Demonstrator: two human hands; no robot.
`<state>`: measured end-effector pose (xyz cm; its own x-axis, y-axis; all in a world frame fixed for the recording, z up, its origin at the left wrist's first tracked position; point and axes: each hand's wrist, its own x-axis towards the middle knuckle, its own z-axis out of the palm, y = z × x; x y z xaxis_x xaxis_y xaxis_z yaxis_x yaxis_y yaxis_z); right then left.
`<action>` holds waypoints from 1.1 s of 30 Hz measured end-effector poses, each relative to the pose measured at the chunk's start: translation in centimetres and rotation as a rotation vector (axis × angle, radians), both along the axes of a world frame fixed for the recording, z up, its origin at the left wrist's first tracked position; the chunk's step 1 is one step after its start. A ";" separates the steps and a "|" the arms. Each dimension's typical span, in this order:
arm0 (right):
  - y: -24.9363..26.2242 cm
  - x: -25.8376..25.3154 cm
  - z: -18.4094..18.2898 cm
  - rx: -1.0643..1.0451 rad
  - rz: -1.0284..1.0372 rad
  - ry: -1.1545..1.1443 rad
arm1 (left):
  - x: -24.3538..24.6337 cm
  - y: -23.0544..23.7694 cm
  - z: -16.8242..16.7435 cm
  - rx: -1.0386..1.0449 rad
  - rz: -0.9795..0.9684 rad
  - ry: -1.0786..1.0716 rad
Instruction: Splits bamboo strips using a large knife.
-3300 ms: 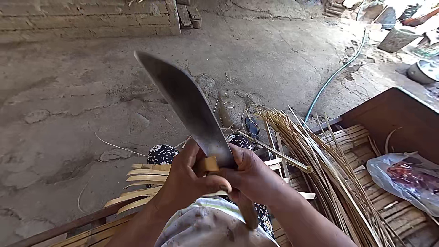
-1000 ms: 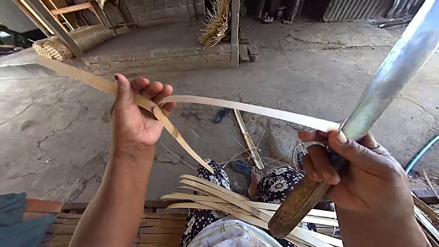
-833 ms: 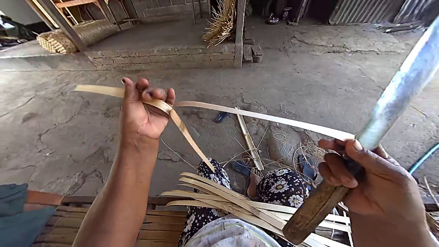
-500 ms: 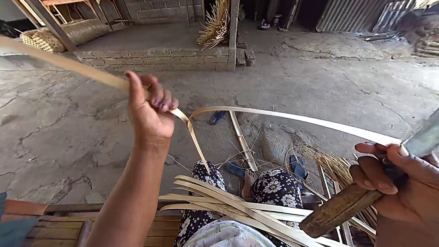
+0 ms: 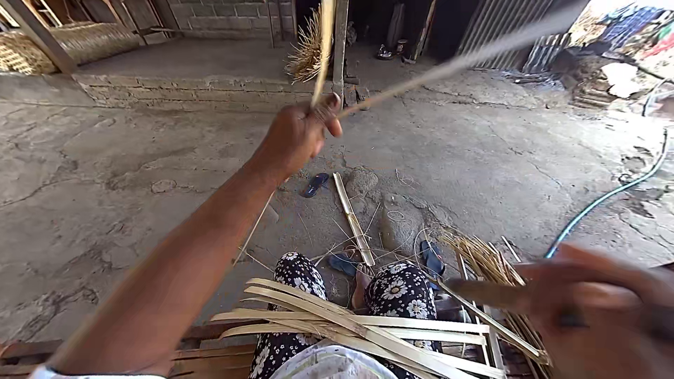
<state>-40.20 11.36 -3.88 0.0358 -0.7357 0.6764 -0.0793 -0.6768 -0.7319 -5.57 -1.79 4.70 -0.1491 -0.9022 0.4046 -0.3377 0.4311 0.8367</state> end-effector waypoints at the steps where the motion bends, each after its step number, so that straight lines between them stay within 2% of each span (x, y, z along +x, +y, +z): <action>1: 0.3 2.1 -0.7 0.050 0.009 0.038 | -0.9 0.9 -0.4 0.161 -0.121 0.001; 3: 0.4 5.6 -2.7 0.257 0.036 0.046 | -2.9 3.6 -3.6 0.497 -0.355 0.010; 5: 0.0 8.0 -4.4 0.484 0.113 -0.064 | -4.2 6.6 -8.1 0.770 -0.522 0.013; 7: -0.2 9.2 -5.6 0.597 0.230 -0.250 | -4.4 9.2 -12.1 0.967 -0.565 0.101; 9: -0.2 9.5 -6.4 0.695 0.311 -0.337 | -3.8 11.3 -14.8 1.079 -0.557 0.326; 11: -0.5 9.5 -6.8 0.788 0.333 -0.390 | -3.0 12.3 -16.4 1.064 -0.589 0.603; 14: -0.9 9.4 -7.3 0.849 0.300 -0.462 | -2.6 13.1 -18.2 0.901 -0.612 0.883; 16: -1.0 9.3 -7.7 0.792 0.324 -0.484 | -3.6 14.0 -19.1 0.856 -0.504 1.069; 18: -0.8 8.8 -8.3 0.677 0.439 -0.450 | -4.5 14.9 -19.6 0.829 -0.444 1.240; 21: 0.0 8.6 -8.4 0.611 0.600 -0.321 | -5.5 15.8 -19.4 0.697 -0.321 1.277; 25: 1.4 9.4 -7.6 0.612 0.566 -0.188 | -7.0 17.1 -18.4 0.563 -0.169 1.169; 33: 3.3 8.4 -7.4 0.484 0.709 -0.194 | -5.9 17.0 -18.1 0.623 -0.322 1.343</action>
